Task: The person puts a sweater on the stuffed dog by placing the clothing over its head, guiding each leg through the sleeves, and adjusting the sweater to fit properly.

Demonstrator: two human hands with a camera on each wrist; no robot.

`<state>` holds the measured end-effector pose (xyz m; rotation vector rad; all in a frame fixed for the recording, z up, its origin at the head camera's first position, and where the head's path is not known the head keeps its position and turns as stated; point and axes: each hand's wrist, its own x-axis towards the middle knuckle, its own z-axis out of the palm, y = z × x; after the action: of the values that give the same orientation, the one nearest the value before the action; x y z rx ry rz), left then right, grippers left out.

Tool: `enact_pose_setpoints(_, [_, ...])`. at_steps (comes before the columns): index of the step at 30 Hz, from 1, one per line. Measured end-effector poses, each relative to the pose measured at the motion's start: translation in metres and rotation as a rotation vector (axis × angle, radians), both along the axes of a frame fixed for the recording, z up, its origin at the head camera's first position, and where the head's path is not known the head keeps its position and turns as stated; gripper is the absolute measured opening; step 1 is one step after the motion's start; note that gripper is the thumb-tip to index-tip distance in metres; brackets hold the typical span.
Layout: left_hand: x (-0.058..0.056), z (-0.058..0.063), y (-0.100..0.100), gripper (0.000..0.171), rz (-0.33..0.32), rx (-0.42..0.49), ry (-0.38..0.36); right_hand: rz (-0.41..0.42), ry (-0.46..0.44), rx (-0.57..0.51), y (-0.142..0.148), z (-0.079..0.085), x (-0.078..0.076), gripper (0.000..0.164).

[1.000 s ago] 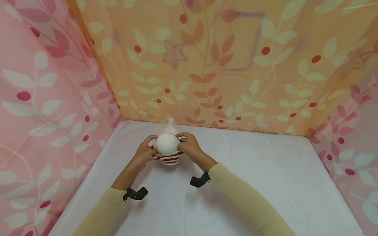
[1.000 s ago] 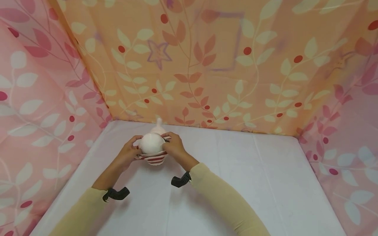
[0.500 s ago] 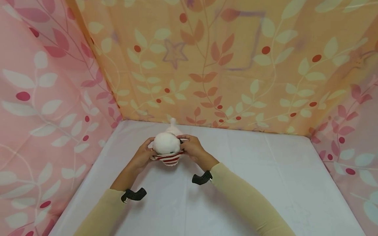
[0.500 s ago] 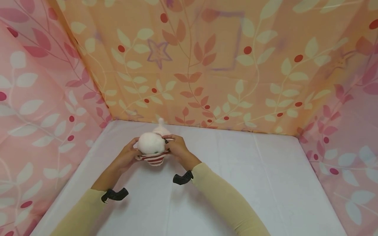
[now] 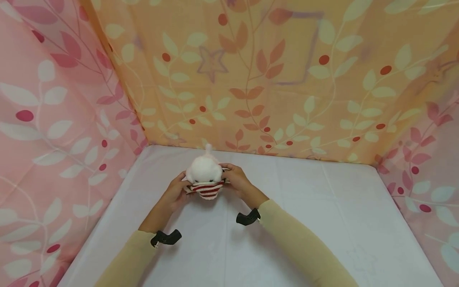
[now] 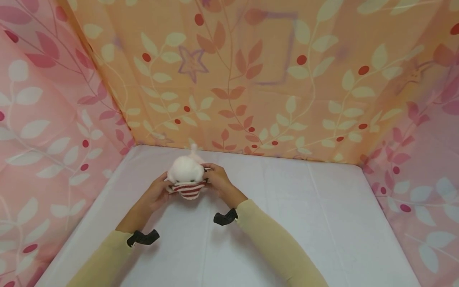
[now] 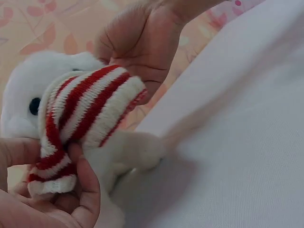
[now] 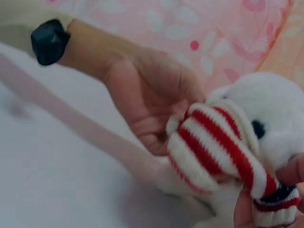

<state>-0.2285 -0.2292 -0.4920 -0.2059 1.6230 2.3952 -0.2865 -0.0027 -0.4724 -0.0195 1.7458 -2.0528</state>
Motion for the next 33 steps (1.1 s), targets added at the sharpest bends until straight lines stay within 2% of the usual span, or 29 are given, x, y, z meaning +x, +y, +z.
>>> enact_pose_setpoints(5, [0.001,-0.001,0.0,0.028,0.012,0.014,0.018,0.049,0.173,0.175,0.008,0.003,-0.004,0.043])
enact_pose_setpoints(7, [0.002,-0.002,-0.001,0.028,0.02,0.01,0.019,0.063,0.254,0.244,0.012,0.005,-0.005,0.039])
enact_pose_setpoints(10, [0.006,-0.005,-0.003,0.036,0.041,0.012,-0.002,0.072,0.393,0.351,0.015,0.011,-0.008,0.035])
enact_pose_setpoints(15, [0.016,-0.012,-0.004,0.052,0.093,0.103,-0.072,0.096,0.639,0.503,0.017,0.031,-0.012,0.038])
enact_pose_setpoints(19, [0.027,-0.017,0.001,0.062,0.083,0.175,-0.102,0.17,0.77,0.536,0.014,0.05,-0.018,0.045])
enact_pose_setpoints(22, [0.035,-0.02,0.005,0.07,0.044,0.206,-0.119,0.24,0.806,0.521,0.01,0.059,-0.021,0.052])
enact_pose_setpoints(26, [0.043,-0.02,0.013,0.074,-0.037,0.182,-0.106,0.319,0.813,0.514,0.002,0.064,-0.023,0.064])
enact_pose_setpoints(30, [0.044,-0.023,0.023,0.065,-0.101,0.136,-0.078,0.38,0.827,0.555,-0.007,0.064,-0.024,0.073])
enact_pose_setpoints(33, [0.042,-0.025,0.03,0.053,-0.088,0.093,-0.082,0.408,0.855,0.594,-0.014,0.064,-0.024,0.079])
